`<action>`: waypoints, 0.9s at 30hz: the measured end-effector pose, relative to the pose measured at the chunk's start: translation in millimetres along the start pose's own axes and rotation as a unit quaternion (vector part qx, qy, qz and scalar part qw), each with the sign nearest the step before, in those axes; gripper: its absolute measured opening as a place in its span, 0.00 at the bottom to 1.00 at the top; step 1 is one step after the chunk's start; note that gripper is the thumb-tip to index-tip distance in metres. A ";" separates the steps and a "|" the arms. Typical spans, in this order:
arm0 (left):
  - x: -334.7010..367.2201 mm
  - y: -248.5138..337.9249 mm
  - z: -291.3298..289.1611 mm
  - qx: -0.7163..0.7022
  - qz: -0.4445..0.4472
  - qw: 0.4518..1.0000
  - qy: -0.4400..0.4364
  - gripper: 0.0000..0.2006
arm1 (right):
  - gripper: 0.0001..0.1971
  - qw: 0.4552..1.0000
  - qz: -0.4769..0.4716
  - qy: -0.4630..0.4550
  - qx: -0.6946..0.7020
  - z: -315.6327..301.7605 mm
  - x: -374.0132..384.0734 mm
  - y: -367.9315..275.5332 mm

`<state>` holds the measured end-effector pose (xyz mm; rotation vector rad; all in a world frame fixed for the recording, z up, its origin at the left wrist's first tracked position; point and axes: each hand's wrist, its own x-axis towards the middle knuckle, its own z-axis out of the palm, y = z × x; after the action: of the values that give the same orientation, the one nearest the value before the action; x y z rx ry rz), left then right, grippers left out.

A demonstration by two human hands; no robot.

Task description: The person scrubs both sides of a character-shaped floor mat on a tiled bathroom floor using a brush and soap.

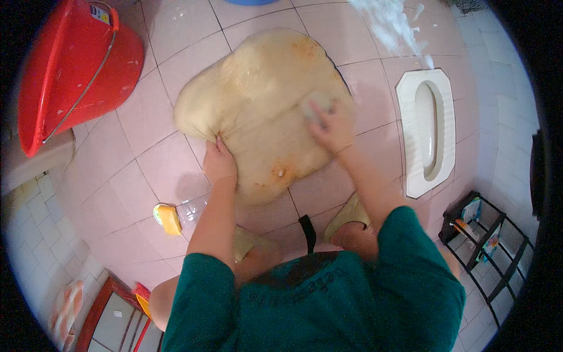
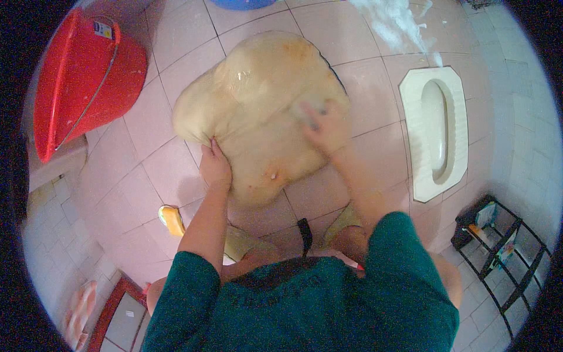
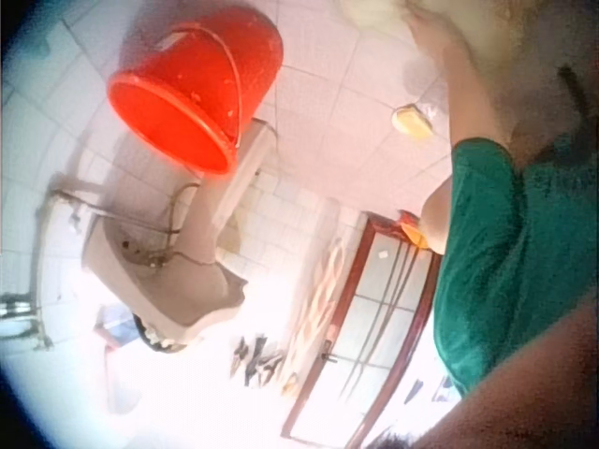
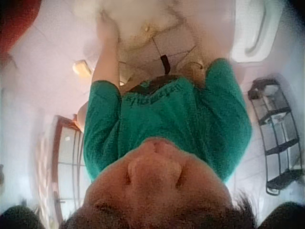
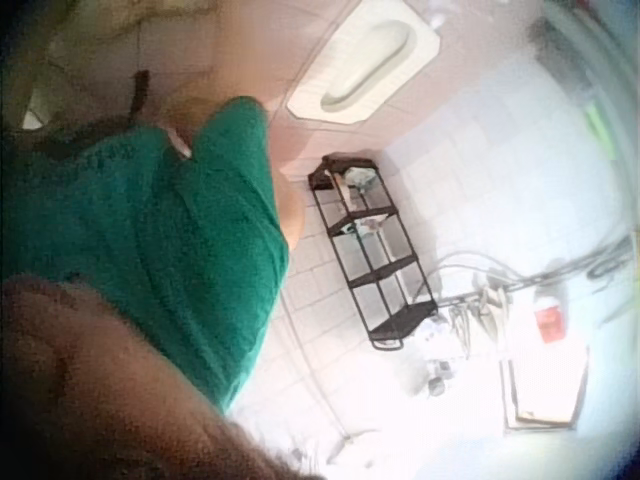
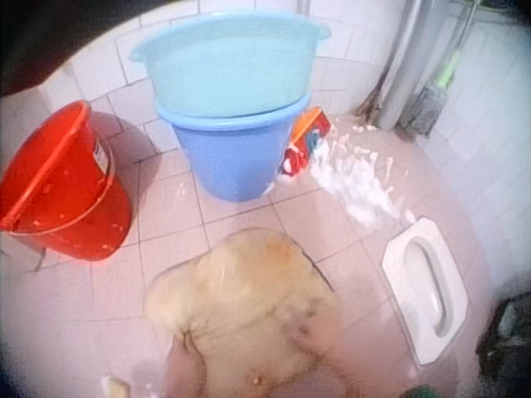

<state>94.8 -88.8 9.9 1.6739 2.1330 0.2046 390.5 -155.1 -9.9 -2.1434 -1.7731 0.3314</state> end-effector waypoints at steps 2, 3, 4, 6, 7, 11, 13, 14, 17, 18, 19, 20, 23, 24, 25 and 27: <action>4.4 -3.6 9.8 0.003 -0.004 1.000 0.027 0.18 | 0.28 0.988 0.145 -0.024 0.034 -32.5 18.0 22.4; 2.2 -8.6 13.2 0.010 -0.009 0.999 0.036 0.18 | 0.28 0.987 0.158 -0.036 0.021 -39.7 23.3 10.6; 1.1 -8.8 13.3 0.025 -0.016 0.999 0.028 0.18 | 0.28 0.984 0.173 -0.049 0.010 -41.8 26.3 -9.8; 3.3 -7.8 13.4 0.055 -0.030 0.998 0.014 0.18 | 0.28 0.993 0.106 -0.053 0.026 -23.5 16.3 -63.4; 4.2 -8.4 14.5 0.057 -0.028 0.998 0.004 0.18 | 0.28 0.997 0.027 -0.045 0.050 -4.2 -4.7 -94.9; 11.6 -13.1 9.1 0.054 0.003 0.999 -0.005 0.18 | 0.28 0.983 -0.056 -0.159 0.072 11.7 -23.3 -113.9; 7.2 -18.0 7.7 0.047 0.016 0.999 0.001 0.18 | 0.28 0.988 0.031 -0.150 0.020 -1.8 -7.2 -49.2; 6.2 -14.6 10.7 0.039 0.017 0.999 0.008 0.18 | 0.28 0.996 0.041 -0.075 -0.013 -10.4 0.1 -9.4; 4.1 -6.1 12.7 0.035 0.006 0.999 0.009 0.17 | 0.27 0.996 0.085 0.022 -0.023 -20.7 5.2 12.9; 3.9 -6.5 10.4 0.041 0.000 0.999 0.007 0.17 | 0.28 0.995 0.089 0.014 -0.044 -18.4 2.8 -6.3; 7.0 -9.0 7.6 0.041 -0.001 0.999 0.007 0.18 | 0.29 0.994 0.088 0.009 -0.063 -13.6 3.5 -30.7; 8.1 -12.1 8.2 0.038 -0.001 0.999 0.002 0.19 | 0.29 0.996 0.060 -0.058 -0.022 -5.5 -6.5 -67.0; 10.7 -17.9 10.4 0.026 0.029 0.999 -0.018 0.19 | 0.28 0.979 -0.072 -0.178 0.067 16.1 -55.5 -130.3; 12.9 -22.0 9.8 0.027 0.043 0.998 -0.021 0.19 | 0.28 0.973 -0.096 -0.194 0.084 26.8 -60.9 -127.7; 10.2 -22.1 10.3 0.036 0.054 0.998 -0.010 0.18 | 0.28 0.977 -0.042 -0.198 0.068 40.9 -54.0 -88.2; 10.5 -22.5 9.4 0.053 0.076 0.996 0.020 0.16 | 0.29 0.997 -0.006 -0.057 0.042 10.2 -26.0 -20.0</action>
<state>76.6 -86.1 -9.2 1.9096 2.0790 0.1736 363.5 -176.2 -12.1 -2.0918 -1.7993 0.5255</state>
